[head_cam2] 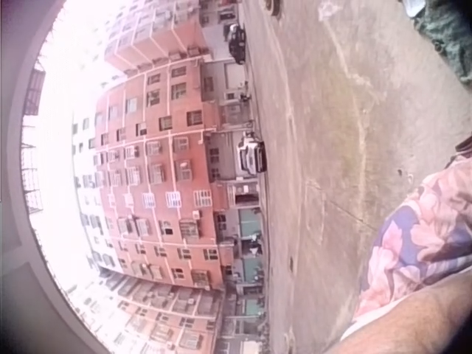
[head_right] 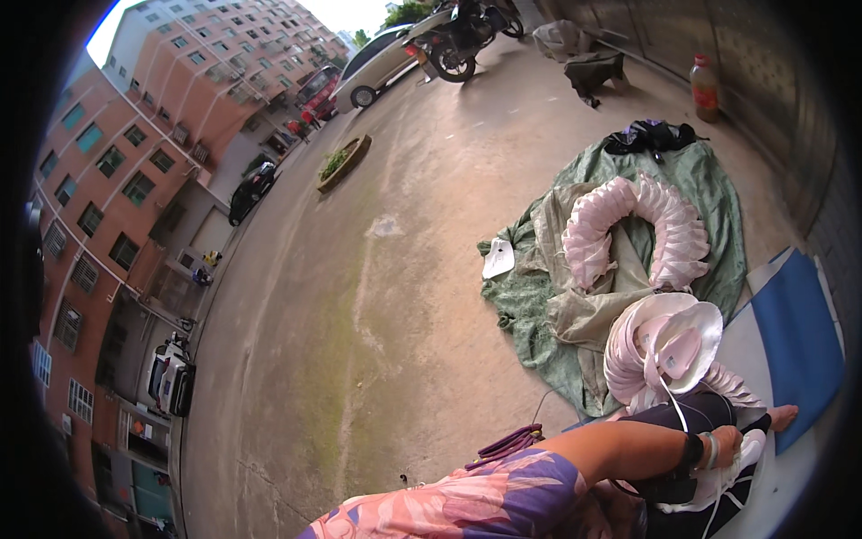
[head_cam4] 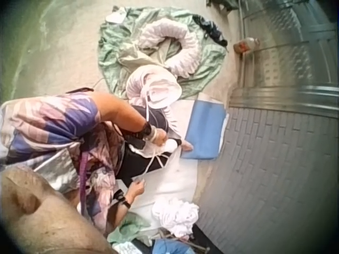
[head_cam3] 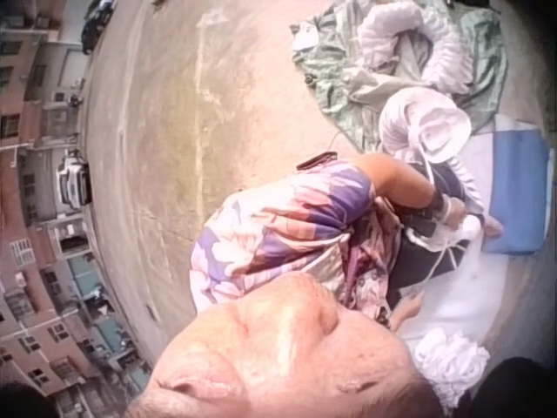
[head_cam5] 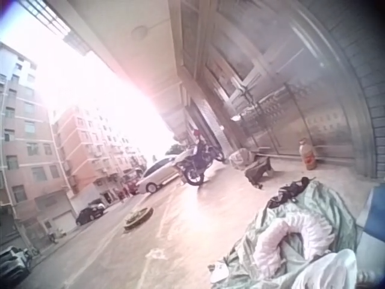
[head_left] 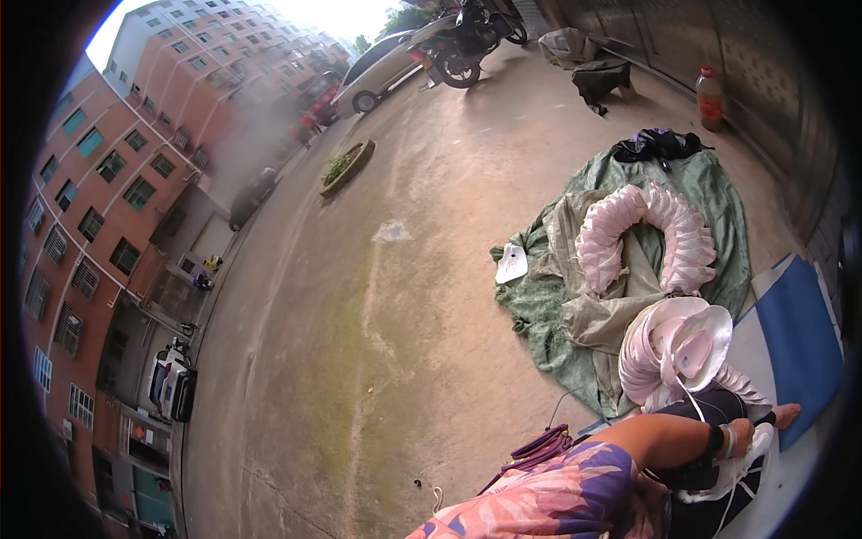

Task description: The recorder is lacing a pair of white and green sneakers while sitting on the floor.

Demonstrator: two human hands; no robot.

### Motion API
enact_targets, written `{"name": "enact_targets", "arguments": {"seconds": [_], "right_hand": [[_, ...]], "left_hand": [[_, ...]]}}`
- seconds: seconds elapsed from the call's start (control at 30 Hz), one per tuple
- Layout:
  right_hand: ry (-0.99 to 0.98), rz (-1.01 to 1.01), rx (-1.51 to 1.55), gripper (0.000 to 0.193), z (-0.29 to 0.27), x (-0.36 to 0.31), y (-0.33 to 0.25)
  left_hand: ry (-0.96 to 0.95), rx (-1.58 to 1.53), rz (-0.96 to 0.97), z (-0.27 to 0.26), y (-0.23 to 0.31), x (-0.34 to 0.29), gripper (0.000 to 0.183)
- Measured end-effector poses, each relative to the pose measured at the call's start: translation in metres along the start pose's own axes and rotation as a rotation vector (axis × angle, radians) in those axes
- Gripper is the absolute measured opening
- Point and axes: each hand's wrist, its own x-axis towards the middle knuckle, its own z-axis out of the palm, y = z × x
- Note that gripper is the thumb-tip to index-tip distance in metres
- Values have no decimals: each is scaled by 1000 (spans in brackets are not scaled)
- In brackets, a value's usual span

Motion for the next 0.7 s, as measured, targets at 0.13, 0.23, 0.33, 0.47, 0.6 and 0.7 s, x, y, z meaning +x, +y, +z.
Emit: {"name": "enact_targets", "arguments": {"seconds": [0.13,0.23,0.33,0.47,0.6,0.7], "right_hand": [[317,-253,106,33,-36,35,-61],[370,-453,249,35,-54,53,-100],[333,-597,177,37,-61,56,-120],[155,-349,173,37,-51,56,-123],[152,-185,459,40,-30,65,-118],[379,-385,547,29,-24,65,-116]], "left_hand": [[127,-209,-59,0,-6,3,7],[257,-352,-108,8,-14,10,6],[329,-528,-147,15,-16,12,6],[331,-858,-166,4,-4,7,6],[71,-1029,-200,-28,2,-3,4],[-42,-985,-190,-50,-12,-16,5]]}}
